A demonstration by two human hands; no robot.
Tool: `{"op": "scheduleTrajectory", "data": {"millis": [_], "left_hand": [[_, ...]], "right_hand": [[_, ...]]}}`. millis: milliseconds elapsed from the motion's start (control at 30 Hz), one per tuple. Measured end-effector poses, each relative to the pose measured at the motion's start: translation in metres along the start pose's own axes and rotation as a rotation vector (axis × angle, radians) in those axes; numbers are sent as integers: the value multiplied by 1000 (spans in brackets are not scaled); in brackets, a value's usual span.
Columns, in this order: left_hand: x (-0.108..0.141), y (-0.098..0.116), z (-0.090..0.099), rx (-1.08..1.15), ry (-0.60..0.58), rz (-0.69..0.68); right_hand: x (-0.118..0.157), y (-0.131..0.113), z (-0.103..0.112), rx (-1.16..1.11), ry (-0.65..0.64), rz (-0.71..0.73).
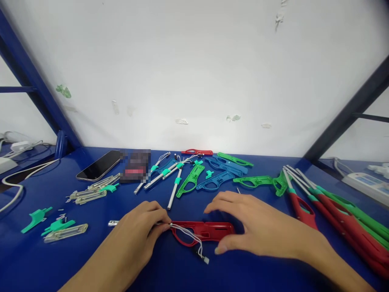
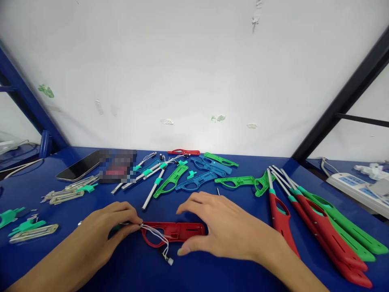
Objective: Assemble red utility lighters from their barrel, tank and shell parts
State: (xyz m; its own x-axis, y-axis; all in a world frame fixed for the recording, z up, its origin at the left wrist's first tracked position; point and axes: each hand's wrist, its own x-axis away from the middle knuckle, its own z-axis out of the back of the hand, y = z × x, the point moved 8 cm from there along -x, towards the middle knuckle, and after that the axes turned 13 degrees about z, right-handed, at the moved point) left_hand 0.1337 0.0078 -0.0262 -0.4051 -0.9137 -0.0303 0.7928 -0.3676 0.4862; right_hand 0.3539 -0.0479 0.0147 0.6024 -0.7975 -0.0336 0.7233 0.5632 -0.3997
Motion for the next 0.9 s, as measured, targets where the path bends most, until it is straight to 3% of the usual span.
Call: {"op": "scheduleTrajectory", "data": {"millis": [100,233,333,433,533,633,900], "left_hand": [[5,-2,8,-67,-38,19],[22,25,19,-95,138,-148],[38,52,10,-137,141,-354],[43,67,-4,-175,71,-446],[42,76,-14,-155,39,-472],[42,82,-17,-150,84,-519],[40,80,-8,71,135,-507]], "right_hand": [[17,-4,-19,107,65,13],[40,-15,-38,290,277,4],[45,-18,-50,312,361,-22],[42,-20,-53,260,417,-30],[37,-20,-53,173,423,-28],[36,-21,-52,113,414,-3],[38,-23,-54,85,389,-13]]}}
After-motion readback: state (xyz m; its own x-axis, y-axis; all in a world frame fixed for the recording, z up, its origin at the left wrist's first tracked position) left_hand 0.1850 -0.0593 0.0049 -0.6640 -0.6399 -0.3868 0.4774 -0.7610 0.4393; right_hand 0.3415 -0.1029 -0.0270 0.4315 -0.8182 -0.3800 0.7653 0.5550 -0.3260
